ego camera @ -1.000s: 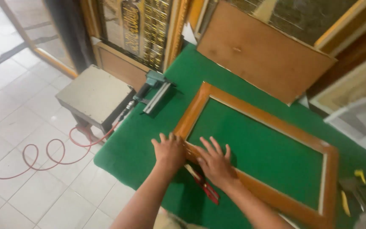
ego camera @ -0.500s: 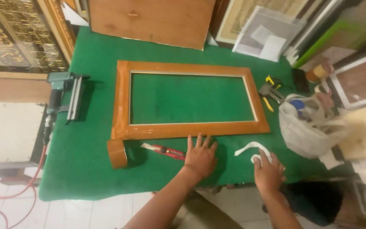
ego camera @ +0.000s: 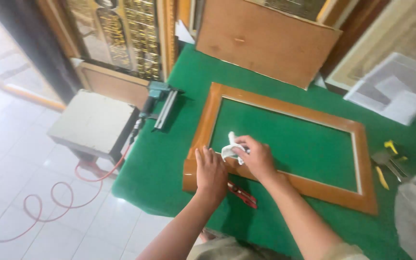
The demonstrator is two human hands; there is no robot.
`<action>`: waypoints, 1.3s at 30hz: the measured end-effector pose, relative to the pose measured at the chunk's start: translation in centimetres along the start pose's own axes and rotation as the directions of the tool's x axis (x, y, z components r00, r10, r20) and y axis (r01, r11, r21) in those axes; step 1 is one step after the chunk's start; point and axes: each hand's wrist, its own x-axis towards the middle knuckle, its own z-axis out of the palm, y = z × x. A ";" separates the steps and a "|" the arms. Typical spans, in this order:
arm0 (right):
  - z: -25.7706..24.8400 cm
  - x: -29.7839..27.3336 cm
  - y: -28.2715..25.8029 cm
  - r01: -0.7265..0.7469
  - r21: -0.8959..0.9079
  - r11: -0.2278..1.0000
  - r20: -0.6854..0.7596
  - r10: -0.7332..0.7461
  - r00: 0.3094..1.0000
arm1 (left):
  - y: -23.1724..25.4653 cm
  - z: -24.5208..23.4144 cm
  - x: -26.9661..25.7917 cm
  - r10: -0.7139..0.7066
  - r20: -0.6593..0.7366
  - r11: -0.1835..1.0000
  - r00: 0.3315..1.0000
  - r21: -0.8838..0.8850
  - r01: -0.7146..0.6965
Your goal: Applying adhesive tape to the edges of a wooden picture frame and cleaning the surface with a cloth.
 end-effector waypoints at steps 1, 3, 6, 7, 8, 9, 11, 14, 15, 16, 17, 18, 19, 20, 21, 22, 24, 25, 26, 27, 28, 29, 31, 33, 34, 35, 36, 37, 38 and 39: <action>2.3 1.7 -0.9 0.031 0.010 0.999 0.016 -0.031 0.999 | -0.5 1.7 1.1 -0.036 -0.001 0.999 0.999 0.001 0.036; 6.5 5.3 -2.7 0.276 0.041 0.960 0.115 -0.279 0.953 | -1.4 4.7 3.9 -0.046 0.144 0.994 0.989 0.105 0.031; 13.4 10.2 -0.3 0.438 0.005 0.899 0.188 -0.431 0.883 | -2.1 0.2 3.4 -0.121 0.293 0.988 0.948 0.130 0.086; 12.0 11.1 -1.7 0.451 0.018 0.892 0.198 -0.445 0.873 | -2.0 1.0 4.7 -0.141 0.298 0.986 0.944 0.130 0.106; 10.6 12.1 -3.0 0.398 -0.145 0.906 0.224 -0.362 0.905 | -2.0 1.8 6.1 -0.109 0.403 0.983 0.909 0.180 0.038; 9.2 13.0 -4.1 0.338 -0.309 0.889 0.232 -0.274 0.933 | -1.9 2.8 7.4 -0.079 0.503 0.975 0.860 0.219 -0.039; 9.2 18.8 -2.9 0.298 -0.367 0.881 0.174 -0.250 0.953 | -2.3 0.2 7.5 -0.087 0.563 0.979 0.822 0.203 -0.035; 9.3 24.6 -1.2 0.226 -0.411 0.883 0.075 -0.215 0.974 | -2.9 -1.3 8.0 -0.072 0.603 0.994 0.794 0.110 0.006; 9.4 25.9 -0.8 0.199 -0.397 0.896 0.042 -0.198 0.979 | -3.1 -1.4 8.0 -0.056 0.587 0.998 0.808 0.037 0.043; 9.3 25.0 -1.5 0.212 -0.393 0.895 0.052 -0.208 0.977 | -3.3 -0.5 8.5 -0.066 0.590 0.998 0.805 0.034 0.056; 9.1 23.7 -1.7 0.243 -0.391 0.888 0.055 -0.241 0.969 | -3.3 0.4 8.9 -0.079 0.504 0.993 0.860 -0.037 0.113; 8.8 22.4 -1.9 0.274 -0.389 0.879 0.058 -0.273 0.960 | -3.2 1.3 9.3 -0.102 0.415 0.980 0.904 -0.112 0.162; 8.7 19.9 -2.7 0.274 -0.388 0.880 0.057 -0.274 0.960 | -2.9 1.9 9.7 -0.104 0.414 0.980 0.904 -0.110 0.163; 8.7 17.2 -3.4 0.432 -0.385 0.816 0.126 -0.417 0.900 | -2.5 2.6 10.1 -0.113 0.465 0.980 0.878 -0.093 0.175; 8.3 14.2 -3.9 0.578 -0.373 0.726 0.200 -0.546 0.814 | -1.6 3.1 10.1 -0.118 0.517 0.979 0.848 -0.082 0.186; 8.3 14.1 -4.0 0.580 -0.374 0.723 0.207 -0.545 0.813 | -1.0 4.4 10.9 -0.115 0.519 0.978 0.847 -0.088 0.187; 8.3 13.5 -4.0 0.732 -0.232 0.641 0.316 -0.662 0.680 | 0.7 6.8 12.2 -0.194 0.493 0.978 0.848 0.032 0.205; 8.0 16.3 -3.5 0.732 -0.238 0.638 0.317 -0.662 0.679 | 0.6 5.3 12.0 -0.190 0.489 0.979 0.851 0.027 0.204; 7.7 19.0 -3.1 0.607 -0.323 0.726 0.250 -0.553 0.795 | 0.6 3.9 11.7 -0.162 0.557 0.986 0.814 0.055 0.159; 7.9 21.5 -3.0 0.470 -0.388 0.793 0.171 -0.439 0.882 | 0.3 2.6 11.1 -0.146 0.624 0.989 0.767 0.083 0.121; 7.2 25.0 -3.3 0.478 -0.386 0.789 0.174 -0.446 0.878 | -0.4 1.6 11.0 -0.151 0.623 0.988 0.767 0.080 0.130; 6.4 27.6 -3.2 0.329 -0.395 0.858 0.216 -0.261 0.941 | -0.6 0.7 10.3 -0.130 0.624 0.991 0.771 0.076 0.106; 6.4 30.8 -2.7 0.177 -0.411 0.894 0.246 -0.078 0.966 | -0.8 0.3 9.8 -0.118 0.616 0.993 0.779 0.075 0.091; 7.7 31.6 -1.8 0.270 -0.391 0.880 0.171 -0.218 0.961 | -0.7 1.6 9.8 -0.146 0.576 0.989 0.804 0.065 0.132; 8.0 30.9 -1.3 0.275 -0.392 0.878 0.174 -0.223 0.959 | -0.5 1.7 10.1 -0.148 0.575 0.989 0.804 0.062 0.138; 8.6 29.8 -0.6 0.326 -0.338 0.883 0.130 -0.299 0.945 | -0.2 2.0 10.1 -0.155 0.568 0.988 0.808 0.081 0.133; 9.2 28.8 0.0 0.378 -0.285 0.881 0.080 -0.371 0.925 | 0.0 2.4 10.1 -0.161 0.561 0.987 0.812 0.100 0.127; 9.9 25.4 -0.5 0.377 -0.286 0.881 0.092 -0.366 0.926 | 0.5 3.3 9.7 -0.157 0.569 0.988 0.807 0.092 0.127; 10.5 21.9 -1.1 0.423 -0.217 0.880 0.147 -0.399 0.905 | 1.1 4.1 9.4 -0.179 0.531 0.984 0.828 0.111 0.142; 11.0 19.8 -2.3 0.473 -0.147 0.869 0.183 -0.446 0.876 | 1.0 4.6 10.0 -0.212 0.475 0.977 0.854 0.136 0.167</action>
